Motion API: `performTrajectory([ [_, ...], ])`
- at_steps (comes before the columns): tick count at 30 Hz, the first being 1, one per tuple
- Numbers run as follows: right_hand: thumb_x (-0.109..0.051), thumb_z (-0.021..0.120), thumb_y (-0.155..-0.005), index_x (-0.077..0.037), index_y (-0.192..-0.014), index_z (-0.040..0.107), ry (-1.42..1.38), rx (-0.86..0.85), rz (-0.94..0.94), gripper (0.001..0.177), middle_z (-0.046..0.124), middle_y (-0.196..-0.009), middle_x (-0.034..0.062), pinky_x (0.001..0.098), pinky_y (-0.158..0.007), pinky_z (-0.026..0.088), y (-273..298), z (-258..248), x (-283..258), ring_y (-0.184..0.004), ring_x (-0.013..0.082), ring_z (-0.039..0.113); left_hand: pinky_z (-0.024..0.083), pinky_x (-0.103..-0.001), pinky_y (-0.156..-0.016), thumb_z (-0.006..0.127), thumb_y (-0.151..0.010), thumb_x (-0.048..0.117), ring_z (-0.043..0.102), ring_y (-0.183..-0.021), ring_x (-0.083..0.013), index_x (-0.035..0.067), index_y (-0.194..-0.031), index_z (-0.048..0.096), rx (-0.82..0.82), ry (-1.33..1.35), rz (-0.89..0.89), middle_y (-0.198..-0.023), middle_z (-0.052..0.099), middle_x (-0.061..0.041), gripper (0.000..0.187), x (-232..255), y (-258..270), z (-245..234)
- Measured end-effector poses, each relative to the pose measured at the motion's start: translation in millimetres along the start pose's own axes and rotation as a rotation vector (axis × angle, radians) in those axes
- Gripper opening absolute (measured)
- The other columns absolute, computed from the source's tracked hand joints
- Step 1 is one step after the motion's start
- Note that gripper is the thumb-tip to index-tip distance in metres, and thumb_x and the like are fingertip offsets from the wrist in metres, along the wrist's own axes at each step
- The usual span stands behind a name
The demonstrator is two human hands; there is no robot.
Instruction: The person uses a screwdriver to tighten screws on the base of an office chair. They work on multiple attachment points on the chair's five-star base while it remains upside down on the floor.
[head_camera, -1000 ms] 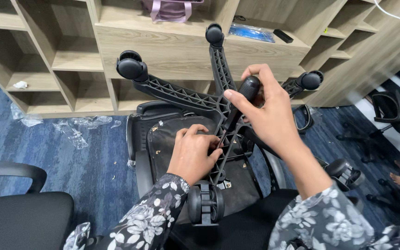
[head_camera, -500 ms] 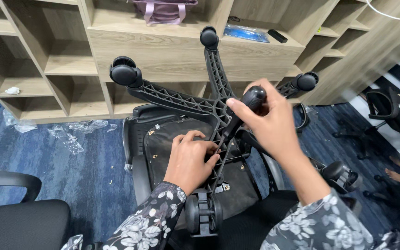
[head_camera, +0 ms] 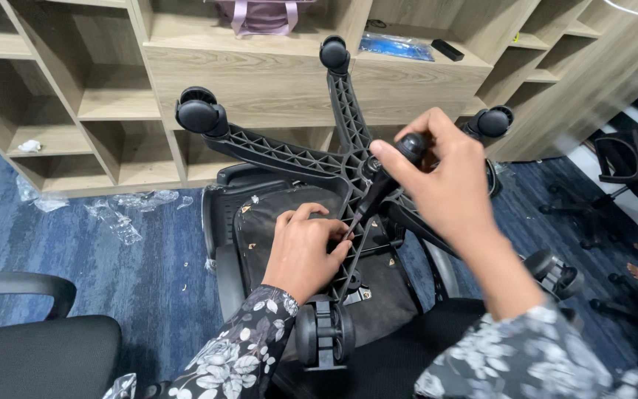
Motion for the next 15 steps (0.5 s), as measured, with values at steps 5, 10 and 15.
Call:
performTrajectory([
  [5, -0.027, 0.073, -0.099, -0.002, -0.121, 0.055, -0.183, -0.106, -0.136, 0.038, 0.067, -0.098, 0.0095, 0.0258, -0.081, 0.05, -4, 10, -11, -0.091, 0.0156, 0.063, 0.037, -0.045, -0.102, 0.076, -0.079, 0.022, 0.059, -0.118, -0.0233, 0.012, -0.089, 0.081, -0.002, 0.0, 0.007, -0.082, 0.079, 0.0, 0.015, 0, -2, 1],
  [10, -0.017, 0.063, -0.093, -0.012, -0.144, 0.045, -0.632, -0.603, -0.22, 0.055, 0.062, -0.127, -0.004, 0.0259, -0.098, 0.054, 8, 21, -26, -0.116, 0.0088, 0.066, 0.039, -0.043, -0.101, 0.076, -0.079, 0.023, 0.06, -0.116, -0.0224, 0.012, -0.087, 0.081, 0.002, 0.012, 0.003, -0.081, 0.078, 0.0, 0.014, -3, -2, 1],
  [15, -0.013, 0.075, -0.09, -0.009, -0.131, 0.061, -0.399, -0.316, -0.265, 0.043, 0.075, -0.098, -0.0008, 0.0267, -0.078, 0.058, 5, 17, -22, -0.089, 0.0113, 0.072, 0.039, -0.043, -0.1, 0.076, -0.079, 0.023, 0.061, -0.116, -0.0217, 0.012, -0.087, 0.081, -0.008, 0.009, 0.023, -0.082, 0.078, 0.0, 0.014, -4, -2, 2],
])
Point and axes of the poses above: each hand's wrist, its own y-axis away from the middle knuckle, its own z-axis out of the palm, x = y × z, the point moved 10 cm from there along -y, towards the middle knuckle
